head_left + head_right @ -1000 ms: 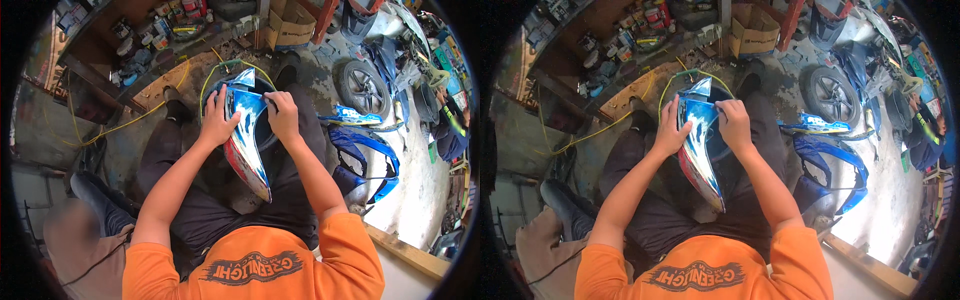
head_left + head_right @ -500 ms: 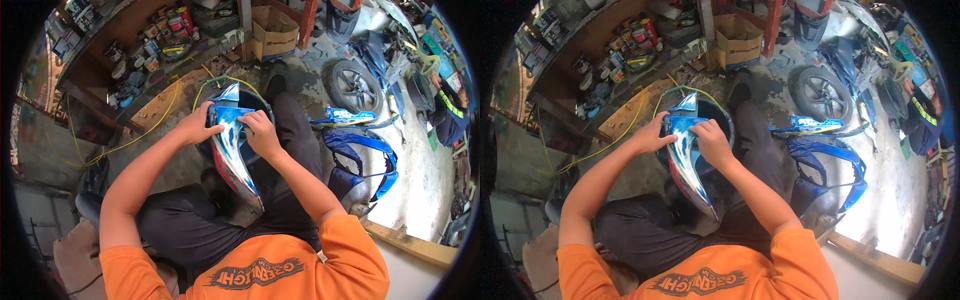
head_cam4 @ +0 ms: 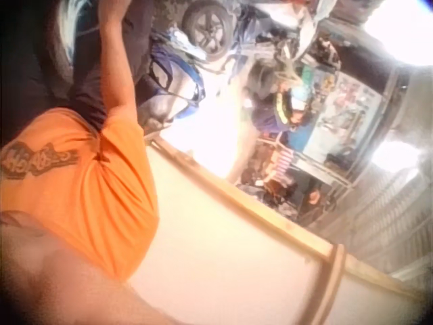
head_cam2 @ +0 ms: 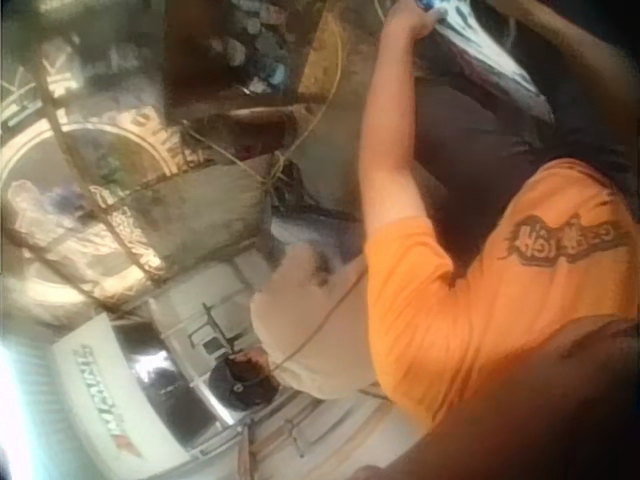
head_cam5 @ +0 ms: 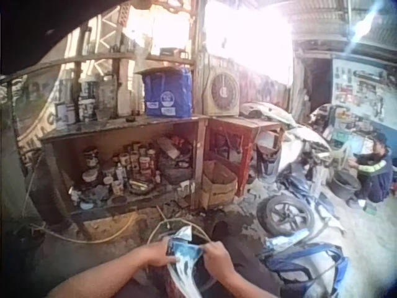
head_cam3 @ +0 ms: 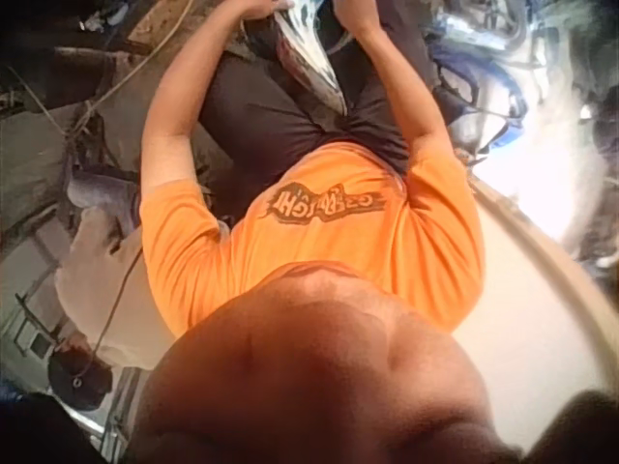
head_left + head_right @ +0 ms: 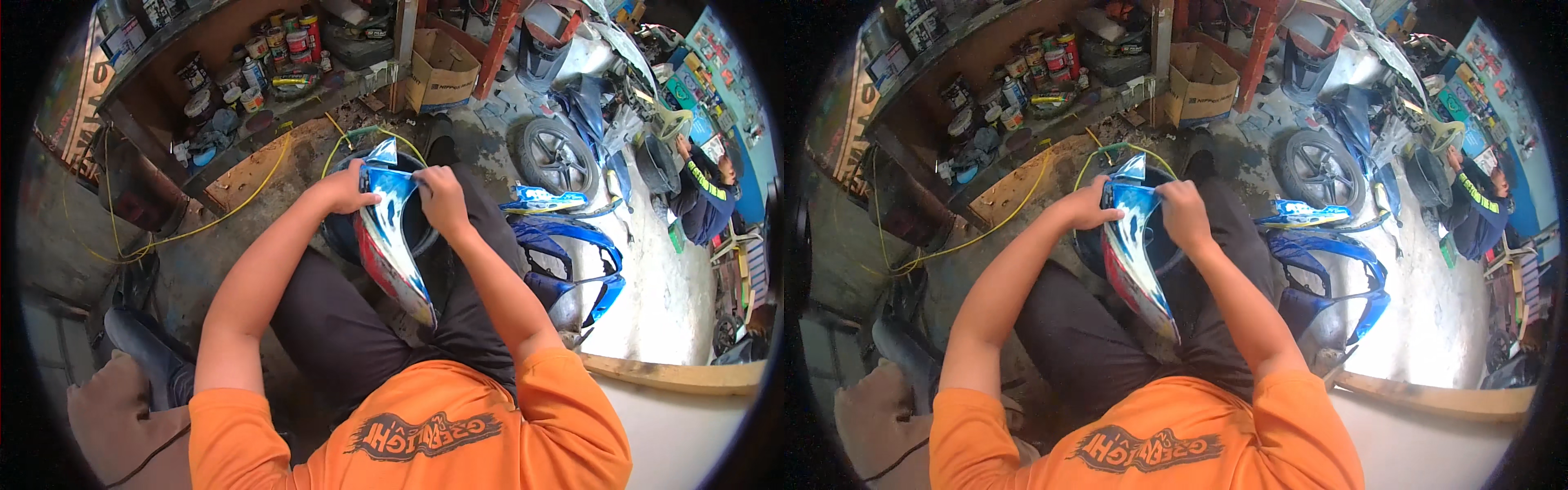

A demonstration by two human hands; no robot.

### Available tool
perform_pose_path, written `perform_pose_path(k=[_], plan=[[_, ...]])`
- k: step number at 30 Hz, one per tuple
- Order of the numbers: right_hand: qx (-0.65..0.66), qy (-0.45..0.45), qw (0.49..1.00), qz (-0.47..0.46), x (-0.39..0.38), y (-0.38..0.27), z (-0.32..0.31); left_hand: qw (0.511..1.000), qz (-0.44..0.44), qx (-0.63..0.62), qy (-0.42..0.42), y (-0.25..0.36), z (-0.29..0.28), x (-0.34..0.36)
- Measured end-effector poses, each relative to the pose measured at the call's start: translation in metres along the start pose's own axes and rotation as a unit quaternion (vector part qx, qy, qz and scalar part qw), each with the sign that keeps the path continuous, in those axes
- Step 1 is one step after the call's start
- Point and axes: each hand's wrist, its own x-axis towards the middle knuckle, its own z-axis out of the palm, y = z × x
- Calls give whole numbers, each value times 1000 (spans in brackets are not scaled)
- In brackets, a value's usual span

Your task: The person sands motorcycle fairing parts using sandpaper and water from a bucket, rotating each piece and rubbing along its edges and surfaces by hand.

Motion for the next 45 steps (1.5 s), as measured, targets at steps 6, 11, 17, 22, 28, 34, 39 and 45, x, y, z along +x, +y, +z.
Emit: perform_pose_path(k=[6, 11, 17, 22, 28, 34, 39, 45], plan=[[-19, -81, 994, -74, -16, -31, 9, 999, -37, 25, -3, 18, -5, -1], [-37, 7, 999, 9, -11, -24, 6, 994, -59, 89, 26, 31, -11, -2], [-39, -6, 999, -14, -15, -22, 3, 995, -90, 35, -25, 34, -16, -7], [-37, -31, 998, -28, -20, -25, 3, 994, -78, 72, 2, 32, -12, -4], [-60, -14, 997, 38, -7, -19, -1, 997, -34, 68, 26, 18, -8, 6], [-50, -72, 995, -42, -13, -25, 0, 997, -55, 62, 11, 11, -1, 17], [-114, -87, 990, 17, -10, -20, 9, 994, -74, 77, -3, 13, 1, 34], [-57, -231, 971, 6, -27, -10, 24, 983, -102, 81, -130, -14, 13, 56]])
